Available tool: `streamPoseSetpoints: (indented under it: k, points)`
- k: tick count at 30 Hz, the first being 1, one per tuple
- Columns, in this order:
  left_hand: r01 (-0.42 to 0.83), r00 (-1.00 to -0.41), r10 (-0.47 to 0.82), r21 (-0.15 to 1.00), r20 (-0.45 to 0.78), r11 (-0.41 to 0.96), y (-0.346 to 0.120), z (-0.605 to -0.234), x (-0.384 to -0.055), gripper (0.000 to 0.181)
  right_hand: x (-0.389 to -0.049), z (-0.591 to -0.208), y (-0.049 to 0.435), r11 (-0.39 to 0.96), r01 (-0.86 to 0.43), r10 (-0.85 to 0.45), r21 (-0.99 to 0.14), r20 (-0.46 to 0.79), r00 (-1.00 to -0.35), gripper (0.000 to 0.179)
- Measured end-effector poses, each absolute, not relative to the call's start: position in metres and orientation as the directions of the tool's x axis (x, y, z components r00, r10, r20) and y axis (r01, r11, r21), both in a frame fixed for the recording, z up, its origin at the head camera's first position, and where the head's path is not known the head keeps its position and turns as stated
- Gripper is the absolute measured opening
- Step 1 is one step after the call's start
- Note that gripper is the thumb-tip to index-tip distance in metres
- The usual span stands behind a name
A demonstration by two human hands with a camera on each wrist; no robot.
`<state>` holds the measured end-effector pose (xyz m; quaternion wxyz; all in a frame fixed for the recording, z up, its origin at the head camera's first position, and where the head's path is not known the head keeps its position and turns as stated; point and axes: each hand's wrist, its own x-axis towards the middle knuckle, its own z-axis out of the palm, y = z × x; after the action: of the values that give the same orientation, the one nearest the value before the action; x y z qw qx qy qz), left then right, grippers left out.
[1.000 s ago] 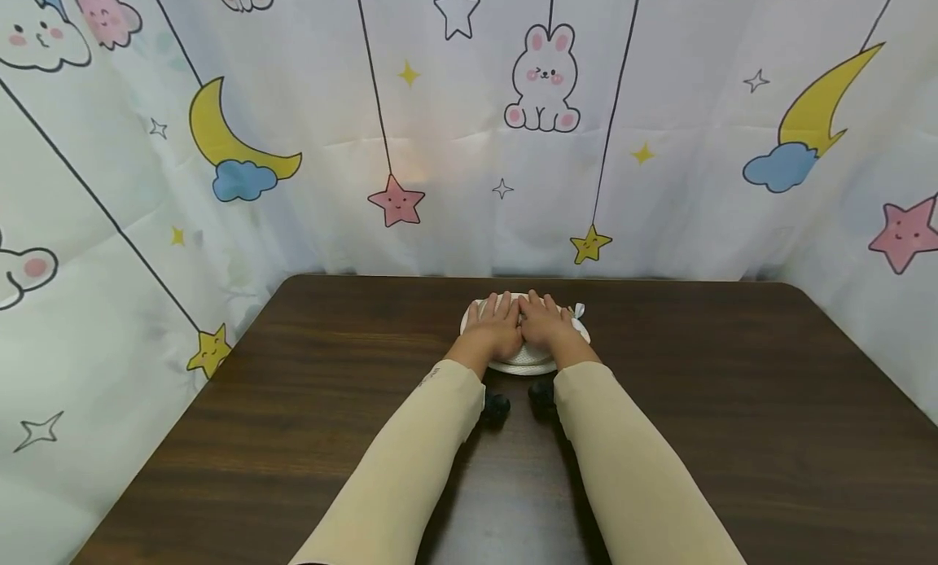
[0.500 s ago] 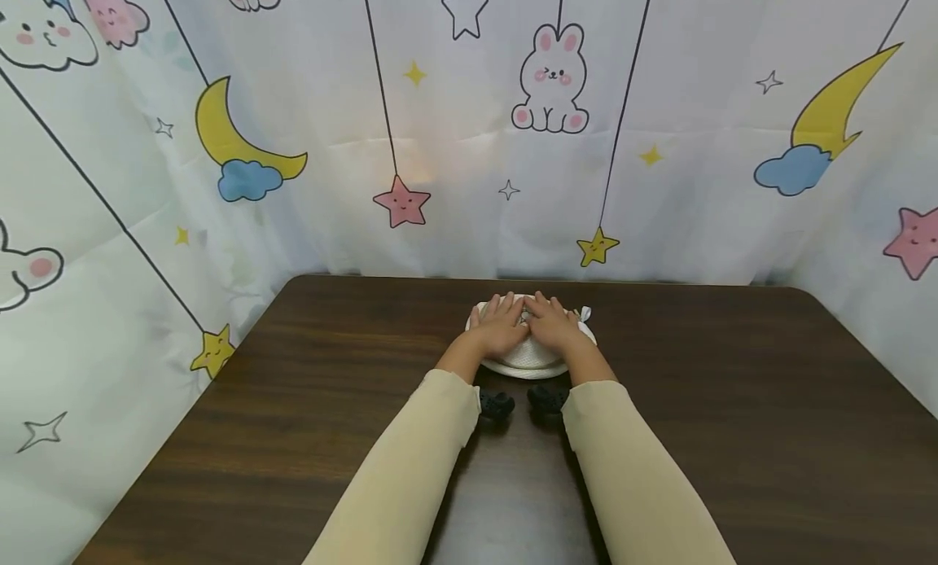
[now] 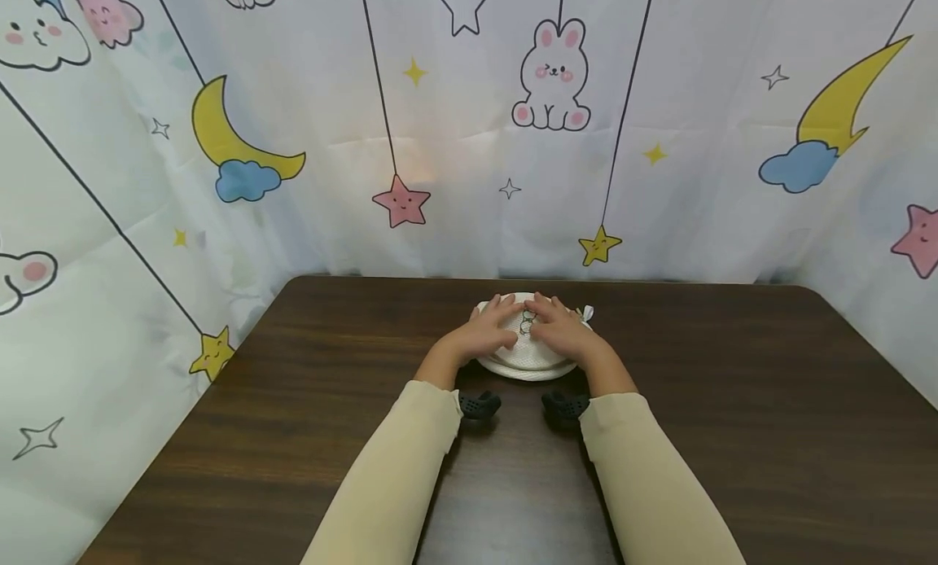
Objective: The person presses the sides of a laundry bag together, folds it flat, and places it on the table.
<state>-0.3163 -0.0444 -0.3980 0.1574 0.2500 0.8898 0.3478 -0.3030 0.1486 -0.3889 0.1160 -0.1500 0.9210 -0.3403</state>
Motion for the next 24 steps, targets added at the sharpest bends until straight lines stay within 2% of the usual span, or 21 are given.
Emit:
streamPoseSetpoints:
  k: [4,10,17,22,24]
  points:
    - [0.367,-0.815,0.574,0.696,-0.079,0.617,-0.048,-0.4,-0.317,0.078,-0.301,-0.384,0.155,0.684,-0.165,-0.382,-0.71,-0.156,-0.911,0.077]
    - [0.392,-0.817,0.573,0.667,-0.065,0.634,-0.049,-0.4,-0.315,0.077,-0.3,-0.381,0.159,0.718,-0.222,-0.421,-0.659,-0.158,-0.893,0.085]
    - [0.397,-0.847,0.53,0.611,-0.044,0.685,-0.043,-0.403,-0.315,0.076,-0.301,-0.38,0.16,0.761,-0.344,-0.484,-0.549,-0.128,-0.866,0.083]
    - [0.384,-0.866,0.493,0.528,-0.078,0.758,-0.038,-0.401,-0.311,0.087,-0.302,-0.386,0.157,0.79,-0.368,-0.481,-0.491,-0.124,-0.868,0.081]
    - [0.389,-0.862,0.495,0.484,-0.108,0.784,-0.036,-0.401,-0.309,0.085,-0.302,-0.388,0.154,0.804,-0.371,-0.473,-0.464,-0.121,-0.873,0.079]
